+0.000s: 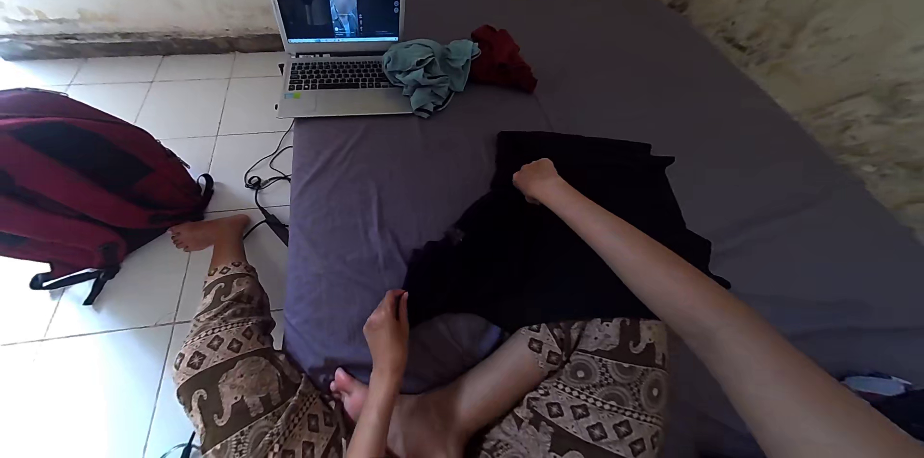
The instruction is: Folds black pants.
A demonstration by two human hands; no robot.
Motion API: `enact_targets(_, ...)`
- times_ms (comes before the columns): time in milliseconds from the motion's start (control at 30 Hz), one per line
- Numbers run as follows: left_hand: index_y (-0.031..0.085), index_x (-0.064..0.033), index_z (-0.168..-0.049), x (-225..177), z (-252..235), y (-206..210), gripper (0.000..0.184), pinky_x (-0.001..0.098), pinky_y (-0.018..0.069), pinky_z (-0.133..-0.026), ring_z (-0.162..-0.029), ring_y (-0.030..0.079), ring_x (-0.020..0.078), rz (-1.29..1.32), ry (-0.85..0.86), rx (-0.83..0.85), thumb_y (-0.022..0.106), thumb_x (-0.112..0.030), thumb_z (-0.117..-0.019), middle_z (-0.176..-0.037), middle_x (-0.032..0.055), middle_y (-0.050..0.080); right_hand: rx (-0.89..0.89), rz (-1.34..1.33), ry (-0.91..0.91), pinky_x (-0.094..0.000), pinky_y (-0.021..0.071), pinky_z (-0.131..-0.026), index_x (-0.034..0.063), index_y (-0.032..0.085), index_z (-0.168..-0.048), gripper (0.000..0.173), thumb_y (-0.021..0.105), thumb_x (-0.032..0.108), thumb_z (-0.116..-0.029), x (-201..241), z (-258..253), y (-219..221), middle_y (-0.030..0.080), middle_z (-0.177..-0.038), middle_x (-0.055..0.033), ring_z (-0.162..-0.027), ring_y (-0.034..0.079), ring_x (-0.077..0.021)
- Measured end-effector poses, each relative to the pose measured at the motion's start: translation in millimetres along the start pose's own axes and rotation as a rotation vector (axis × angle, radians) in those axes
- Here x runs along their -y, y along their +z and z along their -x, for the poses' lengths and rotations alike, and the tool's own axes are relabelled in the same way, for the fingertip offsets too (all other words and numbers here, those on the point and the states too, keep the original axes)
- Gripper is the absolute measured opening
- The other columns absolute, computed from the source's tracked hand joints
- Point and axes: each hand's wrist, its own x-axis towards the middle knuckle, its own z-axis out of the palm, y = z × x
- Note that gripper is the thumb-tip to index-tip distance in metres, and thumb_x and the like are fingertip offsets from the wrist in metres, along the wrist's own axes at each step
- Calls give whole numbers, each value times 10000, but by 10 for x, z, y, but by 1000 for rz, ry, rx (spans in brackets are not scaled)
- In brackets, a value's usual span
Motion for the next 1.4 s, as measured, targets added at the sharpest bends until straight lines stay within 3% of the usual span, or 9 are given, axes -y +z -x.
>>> enact_targets(167, 752, 28, -1007, 21, -53, 61, 230, 550, 579, -700, -809, 747, 395, -77, 93, 70, 712, -189, -940, -863, 207, 745, -69, -147, 118, -649, 450, -976, -120, 645, -1200, 305, 665, 76, -967, -46, 116, -108, 615, -1311, -308, -1266, 570, -472)
enact_targets(400, 724, 60, -1075, -201, -254, 178, 368, 563, 529, -872, -1035, 681, 444, -76, 79, 179, 711, -285, -947, -1042, 252, 715, -337, -738, 105, -638, 492, -887, -117, 692, -1071, 315, 572, 172, -1034, -216, 37, -182, 676, -1062, -335, -986, 671, -465)
enact_targets(567, 693, 70, -1172, -287, -365, 179, 293, 575, 537, -897, -1016, 713, 427, 44, -14, 212, 620, -153, -997, -1048, 253, 732, -606, -1208, 15, -549, 559, -900, -97, 679, -1193, 281, 594, 124, -1041, -86, 75, -466, 661, -1187, -314, -999, 694, -413)
enact_targets(667, 673, 100, -1154, -246, -335, 122, 287, 534, 536, -786, -857, 679, 384, 308, -75, 43, 609, -79, -939, -913, 243, 684, -689, -1210, -48, -515, 566, -884, -50, 696, -1204, 237, 584, 4, -1001, 22, 92, -733, 667, -1215, -276, -999, 695, -373)
enact_targets(767, 638, 114, -1066, -166, -349, -10, 213, 364, 494, -819, -885, 608, 197, 712, -203, -11, 545, -26, -936, -928, 164, 639, -710, -1107, -122, -532, 516, -937, -29, 734, -1150, 229, 597, -31, -967, 260, 114, -1036, 677, -1205, -263, -1074, 660, -381)
enact_targets(833, 579, 49, -979, -108, -385, -151, 103, 238, 484, -780, -818, 570, 50, 989, -345, 21, 487, 4, -965, -862, 38, 576, -727, -967, -212, -597, 429, -1035, -39, 748, -1122, 225, 600, -45, -953, 482, 124, -1218, 655, -1269, -276, -1222, 590, -438)
enact_targets(967, 497, -97, -795, 126, -431, -324, 200, 209, 494, -712, -697, 548, 9, 1203, -402, -83, 465, 14, -958, -719, -69, 521, -728, -657, -335, -671, 418, -1033, -63, 726, -1166, 273, 572, -33, -942, 1082, 81, -1486, 604, -1356, -293, -1268, 559, -488)
enact_targets(1167, 457, -96, -730, 403, -485, -524, 265, 88, 399, -578, -583, 446, -82, 898, -254, -476, 594, 33, -916, -638, -110, 429, -795, -215, -401, -644, 486, -902, -167, 672, -1094, 210, 583, -126, -908, 1983, 82, -1782, 569, -1360, -306, -1148, 611, -503)
enact_targets(1400, 585, 61, -859, 621, -467, -618, 172, 231, 405, -602, -618, 478, 65, 475, -415, -370, 665, -59, -952, -683, 36, 502, -606, -388, -354, -597, 468, -1010, -184, 623, -1137, 220, 574, -102, -938, 2591, -8, -1911, 568, -1309, -360, -1259, 560, -493)
